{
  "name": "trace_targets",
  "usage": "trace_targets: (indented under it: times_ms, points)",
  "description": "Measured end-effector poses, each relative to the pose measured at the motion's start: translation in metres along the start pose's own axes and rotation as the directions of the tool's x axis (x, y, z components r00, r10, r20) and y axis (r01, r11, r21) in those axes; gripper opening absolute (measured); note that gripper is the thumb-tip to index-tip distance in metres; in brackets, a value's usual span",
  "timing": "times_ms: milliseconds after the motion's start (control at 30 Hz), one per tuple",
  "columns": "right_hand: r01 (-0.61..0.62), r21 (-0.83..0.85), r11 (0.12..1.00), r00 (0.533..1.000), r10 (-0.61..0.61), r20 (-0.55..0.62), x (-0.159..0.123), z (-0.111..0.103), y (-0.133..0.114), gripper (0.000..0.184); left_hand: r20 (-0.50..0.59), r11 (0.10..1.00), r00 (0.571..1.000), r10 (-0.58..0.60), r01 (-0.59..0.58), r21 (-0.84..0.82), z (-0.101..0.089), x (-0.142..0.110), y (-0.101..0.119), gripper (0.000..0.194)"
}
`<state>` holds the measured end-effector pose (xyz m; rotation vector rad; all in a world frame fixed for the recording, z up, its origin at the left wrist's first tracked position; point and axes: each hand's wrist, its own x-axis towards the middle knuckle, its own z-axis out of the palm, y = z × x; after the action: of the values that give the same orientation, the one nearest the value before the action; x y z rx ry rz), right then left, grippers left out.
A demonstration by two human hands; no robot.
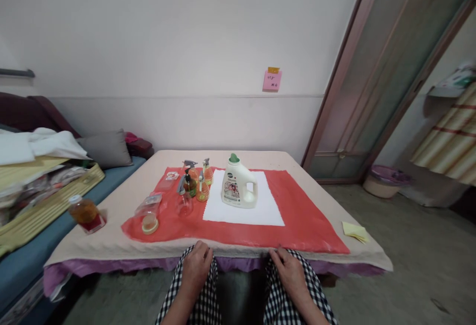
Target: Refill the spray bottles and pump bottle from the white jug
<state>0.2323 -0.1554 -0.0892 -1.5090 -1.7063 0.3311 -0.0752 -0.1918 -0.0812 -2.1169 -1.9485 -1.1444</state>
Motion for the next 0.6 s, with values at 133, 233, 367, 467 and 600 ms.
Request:
trace_targets:
  times_ms: [133,233,367,467,600]
  points:
    - [0.019,-0.013,1.000,1.000,-0.019,-0.006,-0.0005,0.0005,0.0009,0.067,-0.002,1.000,1.000,0.003,-0.003,0.009,0.0011,0.0001,-0.0006,0.028]
    - [0.030,-0.026,0.999,0.999,-0.030,-0.015,-0.0009,0.0013,0.0020,0.068,-0.001,1.000,1.000,0.006,-0.006,0.018,0.0022,0.0001,-0.0017,0.028]
    - [0.046,-0.039,0.998,0.999,-0.047,-0.021,-0.0012,0.0022,0.0028,0.068,0.002,1.000,1.000,0.008,-0.008,0.030,0.0030,-0.0002,-0.0025,0.028]
    - [0.054,-0.045,0.998,0.998,-0.055,-0.029,-0.0012,0.0023,0.0026,0.068,0.003,0.999,1.000,0.006,-0.006,0.039,0.0030,-0.0004,-0.0021,0.028]
    - [0.061,-0.048,0.997,0.998,-0.062,-0.032,-0.0013,0.0024,0.0021,0.068,0.005,0.999,1.000,0.006,-0.006,0.050,0.0030,-0.0008,-0.0017,0.029]
